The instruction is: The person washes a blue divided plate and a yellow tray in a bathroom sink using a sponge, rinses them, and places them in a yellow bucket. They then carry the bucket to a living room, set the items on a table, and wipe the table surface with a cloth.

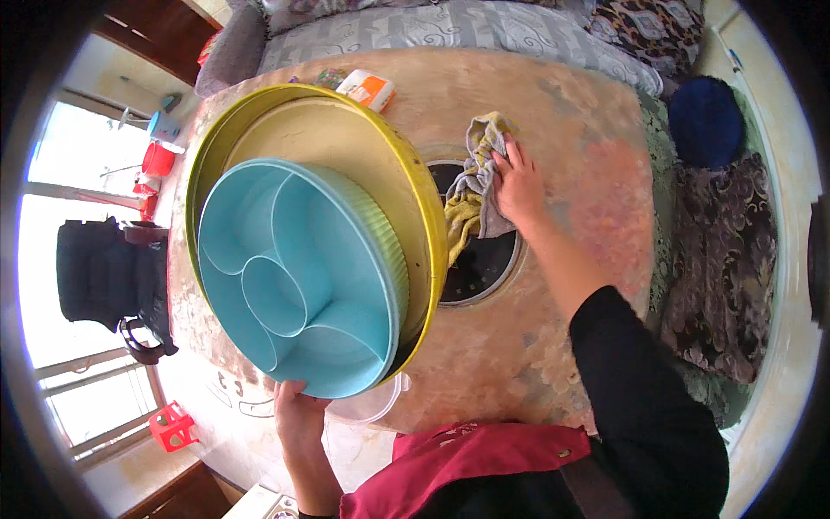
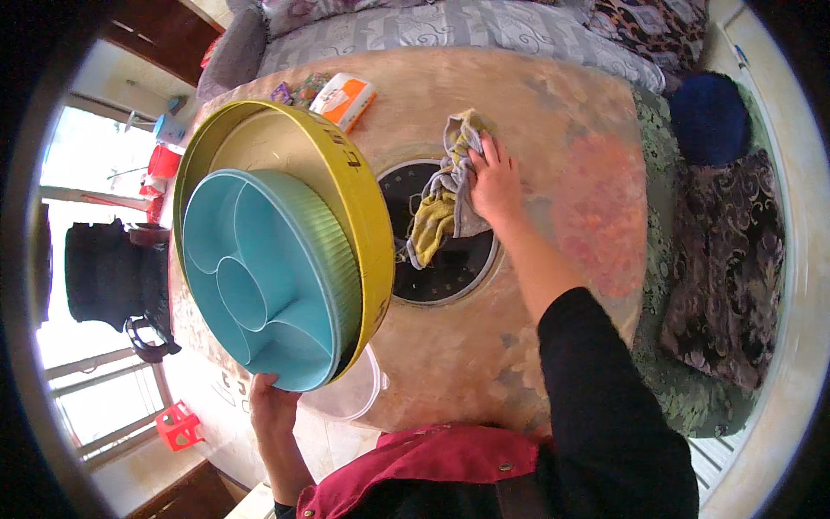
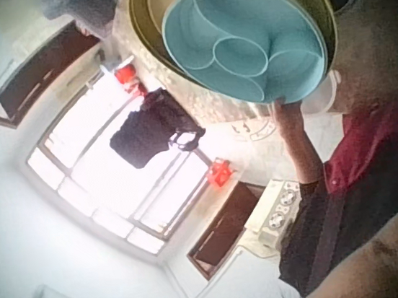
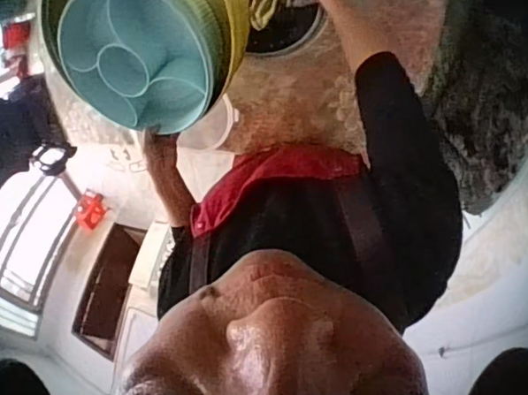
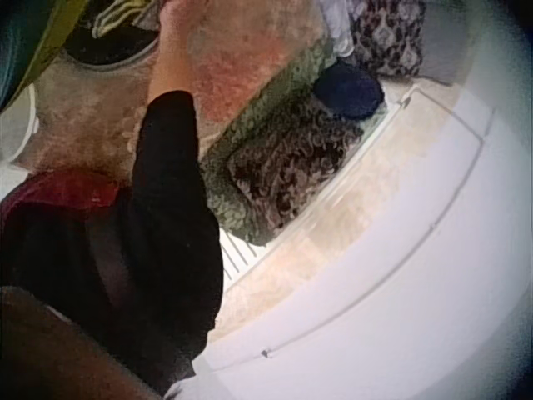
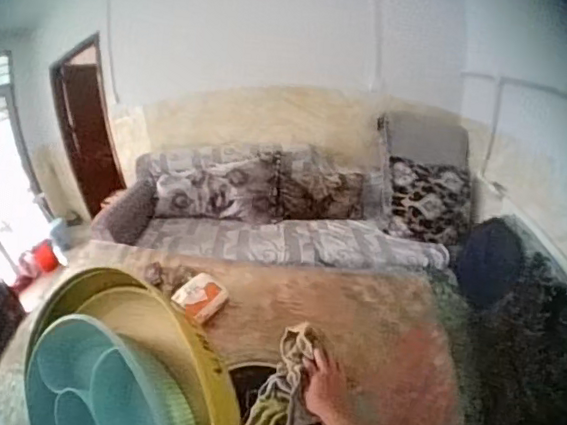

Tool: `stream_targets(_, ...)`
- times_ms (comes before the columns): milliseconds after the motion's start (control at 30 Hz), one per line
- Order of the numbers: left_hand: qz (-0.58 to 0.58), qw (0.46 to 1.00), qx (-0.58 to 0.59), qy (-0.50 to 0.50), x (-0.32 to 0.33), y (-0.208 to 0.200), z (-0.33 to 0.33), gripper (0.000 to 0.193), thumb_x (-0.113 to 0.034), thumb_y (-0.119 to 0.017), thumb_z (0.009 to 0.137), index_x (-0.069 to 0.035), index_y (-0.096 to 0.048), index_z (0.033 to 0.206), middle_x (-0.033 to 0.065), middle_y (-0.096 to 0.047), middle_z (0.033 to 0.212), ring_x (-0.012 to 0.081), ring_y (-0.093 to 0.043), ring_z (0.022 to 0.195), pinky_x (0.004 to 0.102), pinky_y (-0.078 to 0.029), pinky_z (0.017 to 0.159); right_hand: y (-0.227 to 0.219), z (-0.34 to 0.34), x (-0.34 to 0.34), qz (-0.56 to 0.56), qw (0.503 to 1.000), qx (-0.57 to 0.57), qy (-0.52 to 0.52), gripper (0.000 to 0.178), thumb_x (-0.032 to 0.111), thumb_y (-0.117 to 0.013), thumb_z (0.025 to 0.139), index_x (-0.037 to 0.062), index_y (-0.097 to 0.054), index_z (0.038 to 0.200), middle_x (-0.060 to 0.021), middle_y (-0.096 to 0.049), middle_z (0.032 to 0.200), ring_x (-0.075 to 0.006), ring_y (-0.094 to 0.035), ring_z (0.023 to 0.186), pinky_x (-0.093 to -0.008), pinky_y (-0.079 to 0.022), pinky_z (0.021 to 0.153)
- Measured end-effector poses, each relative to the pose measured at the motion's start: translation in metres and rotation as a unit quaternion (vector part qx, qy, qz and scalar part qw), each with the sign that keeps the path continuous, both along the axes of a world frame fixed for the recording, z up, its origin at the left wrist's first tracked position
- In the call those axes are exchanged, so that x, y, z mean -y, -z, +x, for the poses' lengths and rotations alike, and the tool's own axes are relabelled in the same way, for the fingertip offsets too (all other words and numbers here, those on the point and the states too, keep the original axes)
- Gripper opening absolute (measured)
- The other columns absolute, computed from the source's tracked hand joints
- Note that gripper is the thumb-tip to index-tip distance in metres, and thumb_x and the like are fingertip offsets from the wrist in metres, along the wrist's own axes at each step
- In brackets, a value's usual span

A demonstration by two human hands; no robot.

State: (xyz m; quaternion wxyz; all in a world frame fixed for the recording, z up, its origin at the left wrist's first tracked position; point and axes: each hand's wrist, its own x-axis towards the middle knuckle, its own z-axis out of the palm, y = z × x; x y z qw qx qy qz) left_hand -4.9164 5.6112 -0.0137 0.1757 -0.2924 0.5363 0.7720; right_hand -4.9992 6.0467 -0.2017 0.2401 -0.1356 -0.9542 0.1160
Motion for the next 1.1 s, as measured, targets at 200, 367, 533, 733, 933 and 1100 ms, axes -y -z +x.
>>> stream_targets(200, -0.006, 0.998, -0.017, -0.063, 0.017, -0.017, 0.017, 0.043, -0.007, -0.042, 0.076, 0.003, -0.041, 0.118, 0.0131, -0.049, 0.116, 0.0296, -0.052, 0.105, 0.0443, -0.048, 0.083, -0.012, -0.036, 0.114, -0.089, 0.994, 0.059, 0.023, 0.069, 0.054, -0.058, 0.073, -0.0009, -0.054, 0.116, -0.0096, -0.037, 0.136, -0.0344, -0.030, 0.126, -0.0492, -0.024, 0.099)
stream_targets(367, -0.008, 0.995, -0.050, -0.087, 0.034, -0.024, 0.030, 0.043, -0.008, -0.043, 0.078, 0.002, -0.041, 0.119, 0.0137, -0.050, 0.118, 0.0290, -0.053, 0.105, 0.0426, -0.048, 0.085, -0.009, 0.044, 0.190, -0.116, 0.961, 0.072, -0.242, 0.069, 0.048, -0.065, 0.068, 0.0016, -0.051, 0.118, -0.0119, -0.043, 0.128, -0.0312, -0.032, 0.124, -0.0490, -0.027, 0.099)
stream_targets(533, 0.017, 0.993, -0.057, -0.099, 0.064, -0.019, 0.045, 0.043, -0.010, -0.046, 0.078, 0.002, -0.041, 0.120, 0.0132, -0.050, 0.119, 0.0291, -0.053, 0.106, 0.0415, -0.048, 0.086, -0.037, 0.094, 0.138, -0.214, 0.914, 0.145, -0.313, 0.055, 0.033, -0.065, 0.069, 0.0067, -0.053, 0.116, -0.0108, -0.052, 0.120, -0.0297, -0.043, 0.115, -0.0438, -0.033, 0.095)
stream_targets(733, 0.012, 0.993, -0.054, -0.107, 0.096, -0.006, 0.058, 0.038, -0.012, -0.048, 0.079, 0.001, -0.047, 0.115, 0.0134, -0.050, 0.118, 0.0290, -0.052, 0.106, 0.0417, -0.047, 0.087, -0.006, 0.054, 0.024, -0.062, 0.995, 0.057, -0.062, 0.039, 0.026, -0.066, 0.072, 0.0017, -0.059, 0.102, -0.0114, -0.051, 0.117, -0.0293, -0.045, 0.110, -0.0430, -0.037, 0.089)
stream_targets(933, 0.025, 0.993, -0.014, -0.112, 0.122, 0.008, 0.060, 0.037, -0.012, -0.050, 0.078, -0.002, -0.048, 0.114, 0.0089, -0.053, 0.116, 0.0242, -0.053, 0.102, 0.0375, -0.045, 0.079, 0.011, 0.068, 0.043, 0.020, 0.997, 0.079, -0.002, 0.039, 0.024, -0.064, 0.074, -0.0027, -0.059, 0.102, -0.0105, -0.044, 0.129, -0.0307, -0.040, 0.116, -0.0447, -0.035, 0.094)
stream_targets(1100, 0.053, 0.995, -0.014, -0.087, 0.136, 0.016, 0.048, 0.033, -0.010, -0.049, 0.078, -0.003, -0.050, 0.110, 0.0081, -0.055, 0.114, 0.0228, -0.055, 0.100, 0.0364, -0.046, 0.077, -0.020, 0.145, 0.114, -0.055, 0.993, 0.101, -0.031, 0.037, 0.022, -0.064, 0.074, -0.0040, -0.059, 0.099, -0.0132, -0.051, 0.113, -0.0317, -0.046, 0.104, -0.0412, -0.039, 0.090)
